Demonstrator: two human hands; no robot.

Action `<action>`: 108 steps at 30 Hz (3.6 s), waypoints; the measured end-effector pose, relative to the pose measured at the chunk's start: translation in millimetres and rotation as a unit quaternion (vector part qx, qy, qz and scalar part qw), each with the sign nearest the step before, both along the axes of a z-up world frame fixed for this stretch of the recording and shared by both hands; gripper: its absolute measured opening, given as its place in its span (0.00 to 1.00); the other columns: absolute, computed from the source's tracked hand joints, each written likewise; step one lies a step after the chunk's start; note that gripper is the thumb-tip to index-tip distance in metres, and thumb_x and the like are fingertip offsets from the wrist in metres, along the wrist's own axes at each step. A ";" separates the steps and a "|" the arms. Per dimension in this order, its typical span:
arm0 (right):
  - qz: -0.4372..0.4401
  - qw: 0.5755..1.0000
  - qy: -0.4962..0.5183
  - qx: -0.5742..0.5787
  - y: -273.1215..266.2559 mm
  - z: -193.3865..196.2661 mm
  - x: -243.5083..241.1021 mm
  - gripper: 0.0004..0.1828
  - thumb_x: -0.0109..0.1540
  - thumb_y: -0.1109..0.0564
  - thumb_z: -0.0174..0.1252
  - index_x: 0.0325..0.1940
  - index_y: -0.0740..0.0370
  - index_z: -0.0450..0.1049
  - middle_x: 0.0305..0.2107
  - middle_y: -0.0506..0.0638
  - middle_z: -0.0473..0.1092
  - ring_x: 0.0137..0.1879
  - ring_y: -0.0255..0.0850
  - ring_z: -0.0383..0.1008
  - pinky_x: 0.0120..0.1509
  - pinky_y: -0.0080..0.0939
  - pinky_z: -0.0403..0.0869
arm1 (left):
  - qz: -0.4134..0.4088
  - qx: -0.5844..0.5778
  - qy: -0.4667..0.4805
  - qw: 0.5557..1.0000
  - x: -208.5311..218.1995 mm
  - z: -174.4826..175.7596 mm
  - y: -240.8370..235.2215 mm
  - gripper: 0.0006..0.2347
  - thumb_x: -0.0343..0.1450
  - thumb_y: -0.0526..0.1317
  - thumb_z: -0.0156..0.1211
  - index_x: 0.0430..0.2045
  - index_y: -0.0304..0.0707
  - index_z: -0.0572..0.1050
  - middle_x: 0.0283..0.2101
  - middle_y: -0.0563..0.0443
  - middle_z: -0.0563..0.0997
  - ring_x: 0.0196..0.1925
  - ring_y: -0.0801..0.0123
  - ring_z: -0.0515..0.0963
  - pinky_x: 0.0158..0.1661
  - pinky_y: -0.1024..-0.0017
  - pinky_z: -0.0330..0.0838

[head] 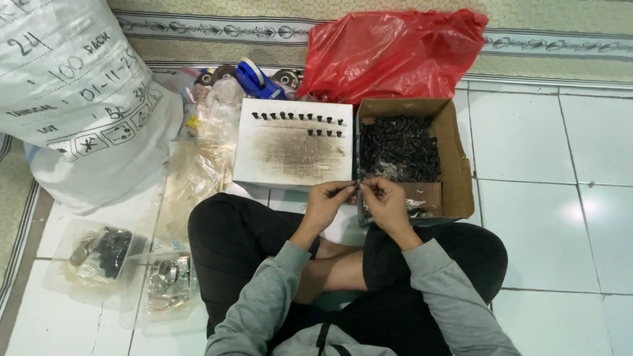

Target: Manually inserting small black components into a white template board while sitting on the floor.

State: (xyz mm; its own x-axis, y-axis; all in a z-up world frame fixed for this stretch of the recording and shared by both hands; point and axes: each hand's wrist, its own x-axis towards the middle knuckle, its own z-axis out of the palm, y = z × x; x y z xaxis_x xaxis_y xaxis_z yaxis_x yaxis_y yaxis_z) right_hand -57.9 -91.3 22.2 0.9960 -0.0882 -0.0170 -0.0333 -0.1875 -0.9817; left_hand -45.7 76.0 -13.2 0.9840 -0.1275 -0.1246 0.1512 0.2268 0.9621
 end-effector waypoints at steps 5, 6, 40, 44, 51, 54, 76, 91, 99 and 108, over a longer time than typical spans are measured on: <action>-0.002 1.000 0.011 -0.015 10.0 -1.2 0.1 0.05 0.64 0.63 0.63 0.38 0.70 0.81 0.21 0.53 0.73 0.30 0.33 0.70 0.30 0.34 0.73 | 0.023 0.009 -0.007 1.000 -3.8 -0.8 -0.4 0.07 0.71 0.30 0.65 0.42 0.28 0.83 0.34 0.35 0.86 0.35 0.64 0.85 0.37 0.68 0.83; -0.006 1.000 0.015 -0.019 11.1 0.1 -2.7 0.05 0.64 0.63 0.63 0.38 0.70 0.81 0.22 0.53 0.73 0.30 0.33 0.70 0.30 0.34 0.73 | 0.029 0.011 -0.005 1.000 -8.7 0.9 0.3 0.07 0.71 0.30 0.65 0.42 0.29 0.83 0.34 0.35 0.86 0.35 0.65 0.85 0.37 0.68 0.82; 0.178 0.802 -0.219 -0.526 113.5 -10.7 174.5 0.13 0.58 0.56 0.64 0.46 0.55 0.77 0.39 0.49 0.66 0.49 0.50 0.68 0.54 0.49 0.63 | 0.085 0.092 0.040 0.991 27.8 29.8 96.4 0.12 0.74 0.33 0.58 0.49 0.26 0.79 0.42 0.30 0.84 0.43 0.54 0.84 0.44 0.58 0.79; 0.144 0.837 -0.246 -0.466 75.3 10.6 166.6 0.13 0.58 0.57 0.64 0.48 0.57 0.77 0.38 0.52 0.67 0.48 0.52 0.69 0.52 0.49 0.65 | 0.101 0.117 0.033 0.987 27.0 32.1 92.7 0.11 0.74 0.32 0.58 0.49 0.26 0.78 0.41 0.31 0.84 0.43 0.56 0.83 0.44 0.59 0.78; 0.061 0.850 0.075 -0.517 -112.8 -0.8 154.3 0.17 0.60 0.57 0.65 0.53 0.61 0.80 0.46 0.65 0.74 0.53 0.65 0.76 0.54 0.58 0.76 | 0.106 0.186 -0.068 0.974 21.3 43.9 79.0 0.09 0.74 0.31 0.57 0.46 0.25 0.79 0.38 0.29 0.84 0.41 0.46 0.85 0.40 0.57 0.79; 0.047 0.842 0.135 -0.521 -166.1 -34.2 127.7 0.16 0.61 0.58 0.64 0.53 0.62 0.81 0.44 0.67 0.76 0.51 0.64 0.78 0.51 0.58 0.78 | 0.100 0.199 -0.116 0.968 18.2 27.9 67.4 0.08 0.74 0.32 0.58 0.44 0.30 0.81 0.36 0.36 0.84 0.39 0.53 0.85 0.39 0.62 0.79; 0.015 0.925 0.025 -0.378 -154.8 -83.3 132.5 0.10 0.65 0.58 0.64 0.50 0.60 0.83 0.38 0.60 0.76 0.48 0.56 0.79 0.49 0.46 0.78 | 0.072 0.218 -0.174 0.957 13.1 26.9 42.5 0.07 0.74 0.31 0.59 0.42 0.33 0.82 0.32 0.39 0.84 0.32 0.56 0.84 0.35 0.64 0.80; 0.141 0.983 0.097 -0.072 -52.3 -20.7 35.6 0.14 0.56 0.62 0.73 0.46 0.67 0.83 0.39 0.63 0.80 0.47 0.45 0.76 0.49 0.48 0.77 | -0.023 -0.087 0.153 0.984 3.3 -21.0 -4.1 0.12 0.72 0.32 0.64 0.47 0.20 0.78 0.36 0.30 0.83 0.36 0.57 0.87 0.35 0.69 0.84; 0.031 0.893 0.164 -0.419 -117.3 -82.9 67.1 0.14 0.56 0.56 0.68 0.45 0.60 0.84 0.40 0.61 0.79 0.50 0.60 0.80 0.50 0.57 0.80 | -0.017 -0.064 0.076 0.995 13.8 -42.6 -8.7 0.07 0.71 0.29 0.62 0.41 0.25 0.80 0.32 0.35 0.82 0.34 0.58 0.85 0.36 0.66 0.84; 0.089 0.828 0.148 -0.534 -99.3 -88.3 68.5 0.09 0.59 0.61 0.62 0.41 0.61 0.84 0.33 0.58 0.80 0.41 0.56 0.83 0.40 0.51 0.82 | 0.004 -0.093 0.055 0.994 14.5 -42.5 -2.5 0.09 0.73 0.30 0.61 0.44 0.22 0.80 0.35 0.29 0.83 0.35 0.57 0.85 0.38 0.64 0.84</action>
State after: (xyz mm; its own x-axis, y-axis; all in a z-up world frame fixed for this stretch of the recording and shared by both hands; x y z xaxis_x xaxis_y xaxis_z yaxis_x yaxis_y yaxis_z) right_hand 10.5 -190.7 -66.1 0.9611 -0.0632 -0.2688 -0.1216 -0.9709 -0.2064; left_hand -31.1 73.6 -55.7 0.9668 -0.1502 -0.2067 0.2507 0.4007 0.8813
